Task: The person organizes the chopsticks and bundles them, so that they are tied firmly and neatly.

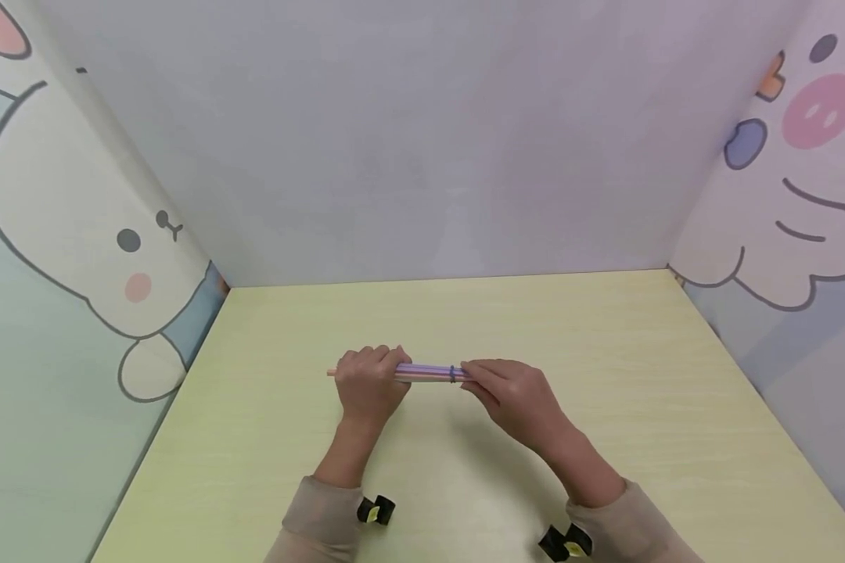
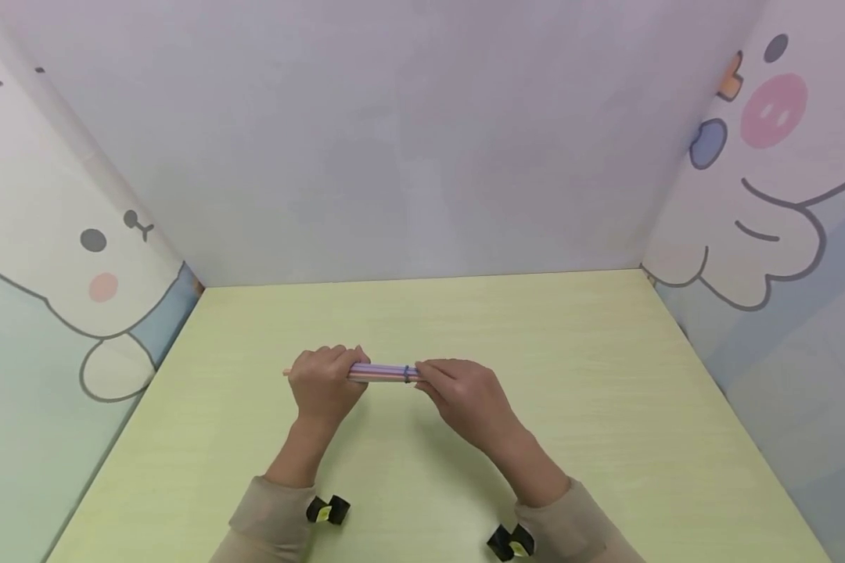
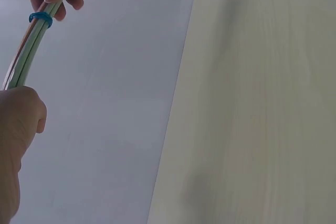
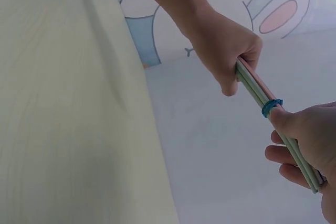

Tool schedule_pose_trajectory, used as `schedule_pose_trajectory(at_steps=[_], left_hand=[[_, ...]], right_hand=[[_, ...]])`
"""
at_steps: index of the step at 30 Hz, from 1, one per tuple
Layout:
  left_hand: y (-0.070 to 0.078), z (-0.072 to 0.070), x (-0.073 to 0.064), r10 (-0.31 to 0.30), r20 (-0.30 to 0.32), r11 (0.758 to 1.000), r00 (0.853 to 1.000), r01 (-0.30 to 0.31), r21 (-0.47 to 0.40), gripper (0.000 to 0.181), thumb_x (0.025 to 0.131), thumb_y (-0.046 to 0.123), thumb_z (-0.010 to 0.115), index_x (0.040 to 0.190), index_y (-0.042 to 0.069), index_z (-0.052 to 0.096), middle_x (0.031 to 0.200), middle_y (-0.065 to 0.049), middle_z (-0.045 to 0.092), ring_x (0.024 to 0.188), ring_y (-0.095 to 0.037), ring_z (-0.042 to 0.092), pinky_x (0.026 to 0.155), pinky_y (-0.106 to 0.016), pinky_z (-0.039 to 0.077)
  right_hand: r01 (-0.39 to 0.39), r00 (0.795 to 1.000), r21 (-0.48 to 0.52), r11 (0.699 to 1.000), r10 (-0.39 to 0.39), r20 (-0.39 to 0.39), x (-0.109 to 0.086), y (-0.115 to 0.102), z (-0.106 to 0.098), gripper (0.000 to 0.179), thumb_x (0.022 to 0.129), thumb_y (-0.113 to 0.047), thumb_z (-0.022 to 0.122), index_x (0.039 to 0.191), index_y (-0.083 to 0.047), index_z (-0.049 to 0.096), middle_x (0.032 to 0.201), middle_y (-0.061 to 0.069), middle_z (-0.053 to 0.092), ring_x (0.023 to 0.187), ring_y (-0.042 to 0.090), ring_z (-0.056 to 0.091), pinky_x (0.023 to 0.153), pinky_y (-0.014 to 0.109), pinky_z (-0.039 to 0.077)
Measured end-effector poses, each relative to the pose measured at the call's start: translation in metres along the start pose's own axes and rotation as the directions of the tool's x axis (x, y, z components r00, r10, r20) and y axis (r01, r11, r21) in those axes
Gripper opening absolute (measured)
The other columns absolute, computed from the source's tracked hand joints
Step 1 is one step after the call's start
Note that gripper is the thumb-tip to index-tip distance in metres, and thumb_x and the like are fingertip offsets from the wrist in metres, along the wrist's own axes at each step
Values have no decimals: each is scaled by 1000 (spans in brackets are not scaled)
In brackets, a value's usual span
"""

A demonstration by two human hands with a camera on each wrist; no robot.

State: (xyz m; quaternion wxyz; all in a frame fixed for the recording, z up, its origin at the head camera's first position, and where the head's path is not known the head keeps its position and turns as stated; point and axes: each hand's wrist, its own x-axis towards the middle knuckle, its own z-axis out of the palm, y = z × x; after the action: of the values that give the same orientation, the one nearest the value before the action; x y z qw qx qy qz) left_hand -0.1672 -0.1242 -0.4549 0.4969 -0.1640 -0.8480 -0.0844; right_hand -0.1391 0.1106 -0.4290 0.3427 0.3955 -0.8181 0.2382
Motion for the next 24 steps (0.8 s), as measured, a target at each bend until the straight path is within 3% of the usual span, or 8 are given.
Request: schedule_pose_trajectory(at_steps=[6, 11, 17, 24], left_hand=[[6, 1, 1, 26, 20, 1000, 999, -26, 8, 16, 70, 9, 78, 60, 12, 66, 55, 0, 63, 44, -18, 54, 43, -33, 38], [13, 2, 2, 19, 9, 1000, 1000, -19, 18, 16, 70, 7, 76, 59, 12, 66, 55, 0, 63, 43, -18, 54, 43, -33, 38], [21, 5, 2, 73, 20, 997, 997, -73, -2, 17, 70, 10, 74, 57, 15, 64, 52, 2, 60, 41, -16, 49, 43, -31, 38], [9, 2, 2, 20, 52, 999, 998, -21, 24, 14, 64, 7, 81, 63, 15, 69, 56, 0, 64, 44, -18, 54, 45, -34, 40]], right_hand=[[16, 1000, -79, 997, -14, 28, 2, -2, 4, 37, 70, -6, 90, 104, 1, 76, 96, 8, 77, 80, 19, 73, 82, 46, 54], [8, 1000, -83, 997, -6, 23, 5, -5, 8, 39, 68, -11, 92, 103, 1, 77, 95, 8, 77, 79, 19, 73, 82, 44, 54], [-3, 996, -68, 998, 9, 94, 8, -10, 11, 42, 72, -22, 91, 107, -2, 76, 97, 6, 77, 83, 19, 74, 84, 41, 57], [-37, 999, 8, 999, 37, 18, 5, -3, 10, 49, 65, -17, 95, 107, 0, 75, 95, 7, 75, 82, 23, 71, 76, 40, 58]])
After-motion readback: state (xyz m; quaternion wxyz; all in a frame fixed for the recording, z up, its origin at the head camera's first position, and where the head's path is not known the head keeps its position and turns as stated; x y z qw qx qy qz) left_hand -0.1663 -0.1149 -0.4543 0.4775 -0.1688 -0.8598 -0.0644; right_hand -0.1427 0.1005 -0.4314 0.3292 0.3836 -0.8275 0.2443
